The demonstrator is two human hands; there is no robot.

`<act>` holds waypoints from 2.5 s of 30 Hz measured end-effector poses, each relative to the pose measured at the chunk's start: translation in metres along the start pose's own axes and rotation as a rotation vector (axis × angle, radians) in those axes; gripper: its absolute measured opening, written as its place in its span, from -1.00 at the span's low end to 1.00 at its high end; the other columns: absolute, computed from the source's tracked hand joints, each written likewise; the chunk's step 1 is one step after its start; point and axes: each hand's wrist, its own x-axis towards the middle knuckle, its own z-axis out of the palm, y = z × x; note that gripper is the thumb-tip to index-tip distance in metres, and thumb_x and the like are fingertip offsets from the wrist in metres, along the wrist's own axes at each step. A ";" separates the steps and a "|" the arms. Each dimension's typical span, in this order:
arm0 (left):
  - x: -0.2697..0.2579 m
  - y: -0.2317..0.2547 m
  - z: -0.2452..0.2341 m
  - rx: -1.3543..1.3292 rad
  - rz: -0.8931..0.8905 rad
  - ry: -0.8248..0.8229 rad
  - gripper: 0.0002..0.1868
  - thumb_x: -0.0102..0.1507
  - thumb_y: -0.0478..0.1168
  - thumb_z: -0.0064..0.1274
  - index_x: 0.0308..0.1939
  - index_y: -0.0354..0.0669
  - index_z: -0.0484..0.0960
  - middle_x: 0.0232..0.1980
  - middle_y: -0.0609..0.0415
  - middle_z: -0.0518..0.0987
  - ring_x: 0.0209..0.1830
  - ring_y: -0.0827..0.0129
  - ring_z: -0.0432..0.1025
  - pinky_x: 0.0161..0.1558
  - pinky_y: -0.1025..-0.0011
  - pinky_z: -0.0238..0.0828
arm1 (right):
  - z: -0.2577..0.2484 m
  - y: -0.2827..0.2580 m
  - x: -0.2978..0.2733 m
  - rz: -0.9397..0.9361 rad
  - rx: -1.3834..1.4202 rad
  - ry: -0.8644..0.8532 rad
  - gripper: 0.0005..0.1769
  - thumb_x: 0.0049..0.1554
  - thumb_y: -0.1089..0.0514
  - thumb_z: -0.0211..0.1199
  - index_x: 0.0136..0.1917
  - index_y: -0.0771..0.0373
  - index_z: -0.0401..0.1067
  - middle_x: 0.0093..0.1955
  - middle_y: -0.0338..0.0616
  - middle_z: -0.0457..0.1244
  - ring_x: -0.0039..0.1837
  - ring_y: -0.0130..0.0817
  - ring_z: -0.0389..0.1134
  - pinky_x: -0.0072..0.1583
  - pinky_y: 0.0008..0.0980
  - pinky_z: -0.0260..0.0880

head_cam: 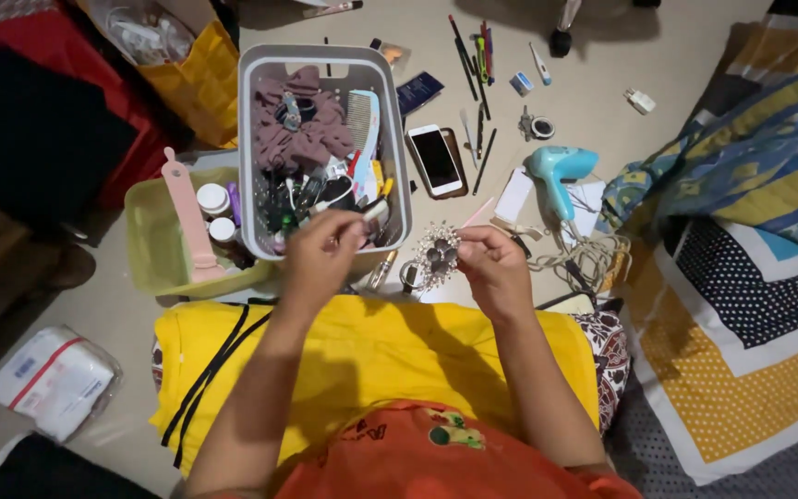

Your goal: The person sits on the floor and sorts various personal items from a cluttered surface into a gray plastic basket. They handle hair accessories, a small box, a comb, a hairdryer, a scrunchie, a charger, a hair clip, a pen, and a tube, placing each into the basket.

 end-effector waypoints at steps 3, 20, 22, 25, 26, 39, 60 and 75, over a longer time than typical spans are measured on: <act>-0.021 0.036 0.013 -0.278 -0.072 -0.084 -0.72 0.25 -0.17 0.22 0.06 0.03 0.73 -0.08 0.07 0.73 -0.04 0.26 0.62 0.05 0.35 0.54 | 0.017 -0.012 -0.010 -0.012 -0.009 -0.034 -0.67 0.10 0.40 0.35 0.14 0.55 0.45 -0.16 0.16 0.37 -0.13 -0.16 0.47 0.02 -0.21 0.56; -0.048 -0.012 0.032 -0.603 -0.463 -0.203 -0.33 0.12 -0.30 0.42 0.28 -0.35 0.52 0.00 -0.10 0.64 -0.03 0.41 0.52 0.08 0.48 0.55 | 0.043 -0.002 -0.027 0.040 -0.216 -0.083 -0.72 0.07 0.33 0.43 0.04 0.44 0.49 -0.15 0.05 0.35 -0.14 -0.20 0.49 0.00 -0.22 0.57; -0.040 -0.005 0.021 -0.565 -0.460 -0.207 -0.36 0.13 -0.30 0.42 0.26 -0.33 0.55 -0.03 -0.08 0.66 -0.06 0.42 0.52 0.06 0.48 0.56 | 0.047 -0.008 -0.026 0.047 -0.222 -0.110 -0.72 0.07 0.33 0.43 0.05 0.45 0.48 -0.13 0.10 0.35 -0.13 -0.15 0.49 0.00 -0.17 0.57; -0.020 0.024 -0.007 -0.490 -0.442 -0.158 -0.39 0.10 -0.27 0.44 0.22 -0.20 0.63 -0.16 0.01 0.70 -0.14 0.49 0.53 -0.11 0.48 0.61 | 0.054 -0.021 -0.025 0.053 -0.364 -0.107 -0.72 0.11 0.25 0.42 0.05 0.44 0.51 -0.11 0.19 0.38 -0.10 -0.03 0.50 0.03 -0.10 0.55; -0.012 0.041 -0.021 -0.481 -0.465 -0.060 -0.39 0.09 -0.27 0.45 0.21 -0.22 0.62 -0.25 0.08 0.60 -0.24 0.51 0.47 -0.20 0.54 0.53 | 0.052 -0.023 -0.025 0.067 -0.399 -0.078 -0.75 0.13 0.24 0.39 0.05 0.42 0.52 -0.10 0.18 0.39 -0.09 -0.03 0.50 0.03 -0.10 0.54; 0.044 -0.022 -0.048 -0.036 -0.528 -0.134 -0.37 0.20 -0.35 0.24 0.38 0.00 0.56 0.00 -0.18 0.67 -0.04 0.18 0.58 0.06 0.27 0.47 | 0.016 -0.034 -0.008 0.241 -0.497 0.191 -0.87 0.23 0.25 0.23 0.05 0.32 0.49 -0.09 0.09 0.38 -0.12 -0.19 0.45 -0.06 -0.36 0.46; 0.044 -0.019 -0.035 0.465 -0.596 -0.111 -0.47 0.33 -0.32 0.01 0.40 0.02 0.49 0.20 -0.12 0.46 0.23 -0.16 0.40 0.30 -0.01 0.26 | -0.115 0.116 0.136 0.286 -0.798 0.401 -0.86 0.24 0.21 0.18 0.00 0.25 0.53 -0.08 0.05 0.39 -0.10 -0.19 0.45 -0.03 -0.25 0.50; 0.035 -0.030 -0.030 0.495 -0.379 -0.081 -0.56 0.32 -0.24 0.05 0.31 -0.14 0.56 0.24 -0.10 0.54 0.22 0.00 0.44 0.11 0.10 0.44 | -0.147 0.148 0.307 0.035 -1.465 0.448 -0.49 0.14 -0.11 0.23 0.32 0.06 0.45 0.20 0.18 0.17 0.22 0.25 0.21 0.15 0.14 0.35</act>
